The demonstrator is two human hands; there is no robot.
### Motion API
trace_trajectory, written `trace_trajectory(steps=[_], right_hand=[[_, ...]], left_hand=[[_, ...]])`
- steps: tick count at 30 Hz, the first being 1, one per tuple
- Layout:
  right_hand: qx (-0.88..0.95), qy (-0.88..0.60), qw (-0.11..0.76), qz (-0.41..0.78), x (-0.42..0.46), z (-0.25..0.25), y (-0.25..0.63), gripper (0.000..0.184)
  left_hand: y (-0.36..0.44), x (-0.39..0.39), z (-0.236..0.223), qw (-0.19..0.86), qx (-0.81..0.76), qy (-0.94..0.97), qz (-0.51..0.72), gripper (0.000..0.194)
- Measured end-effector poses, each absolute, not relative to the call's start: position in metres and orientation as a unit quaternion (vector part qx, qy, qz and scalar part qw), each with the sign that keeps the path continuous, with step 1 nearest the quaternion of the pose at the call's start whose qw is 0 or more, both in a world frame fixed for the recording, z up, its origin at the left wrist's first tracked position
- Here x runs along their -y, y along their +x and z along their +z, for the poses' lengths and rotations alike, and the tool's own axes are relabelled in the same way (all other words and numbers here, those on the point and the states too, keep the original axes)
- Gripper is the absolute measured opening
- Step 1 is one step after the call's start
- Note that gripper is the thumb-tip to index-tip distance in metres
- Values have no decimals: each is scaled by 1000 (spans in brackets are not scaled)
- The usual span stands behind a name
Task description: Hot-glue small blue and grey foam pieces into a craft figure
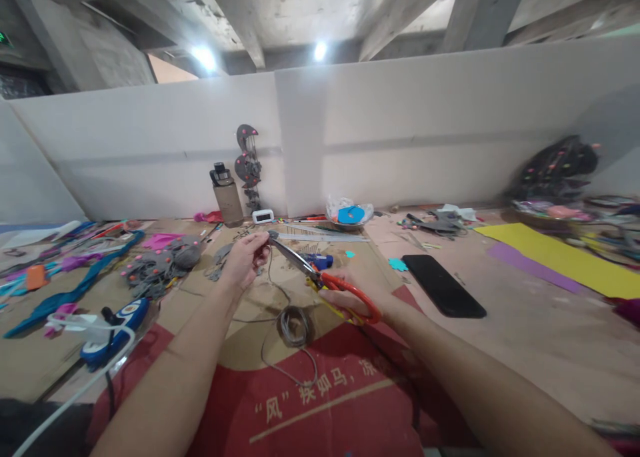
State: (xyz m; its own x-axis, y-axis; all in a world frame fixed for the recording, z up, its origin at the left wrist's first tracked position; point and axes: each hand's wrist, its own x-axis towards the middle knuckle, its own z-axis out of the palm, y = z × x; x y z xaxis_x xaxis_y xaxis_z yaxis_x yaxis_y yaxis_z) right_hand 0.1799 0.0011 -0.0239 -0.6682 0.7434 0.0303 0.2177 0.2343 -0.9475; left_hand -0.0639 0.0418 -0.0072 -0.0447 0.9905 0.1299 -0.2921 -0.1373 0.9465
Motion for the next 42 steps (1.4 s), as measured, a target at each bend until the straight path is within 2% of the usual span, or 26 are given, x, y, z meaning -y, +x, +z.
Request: trace_trajectory(steps=[4,7,11,15,17,19,23,26,29,31,35,37,42], right_hand=[[730,-408,286,468,-8,-16,184,25],[726,-523,296,333,-18,-21,192,32],[721,-646,227,109,-25,-33,213,35],[723,-681,113,31,-21,-39,228,33],[720,-686,104,-4,-19,-36,227,30],[724,-673,148,-26,-18,-31,219,29],[785,-534,303,79,-21,-22,185,24],[781,-480,382,117,-28,-20,161,21],[756,-491,418,110,-36,-24,150,20],[728,-543,408,92,-42,-31,149,22],[701,-642,285,128,-45,-51,144,46],[705,-653,246,127,-44,-58,139,51],[707,-641,238,182,-52,-62,138,30]], left_hand=[[-67,-49,-13,527,-397,428,618,22],[-67,-52,-16,539,-393,416,618,22],[-62,-50,-14,542,-392,417,615,21],[-58,-46,-8,540,-395,426,609,21],[-59,-45,-4,534,-392,423,618,21],[-62,-46,2,505,-375,414,658,22],[-65,-45,11,378,-334,424,752,19],[-61,-44,8,418,-319,417,741,19],[-55,-44,-1,494,-313,400,706,20],[-52,-45,-6,524,-312,393,689,21],[-49,-44,-10,540,-316,388,677,22],[-49,-42,-10,537,-324,389,674,22],[-48,-41,-11,533,-360,365,673,22]])
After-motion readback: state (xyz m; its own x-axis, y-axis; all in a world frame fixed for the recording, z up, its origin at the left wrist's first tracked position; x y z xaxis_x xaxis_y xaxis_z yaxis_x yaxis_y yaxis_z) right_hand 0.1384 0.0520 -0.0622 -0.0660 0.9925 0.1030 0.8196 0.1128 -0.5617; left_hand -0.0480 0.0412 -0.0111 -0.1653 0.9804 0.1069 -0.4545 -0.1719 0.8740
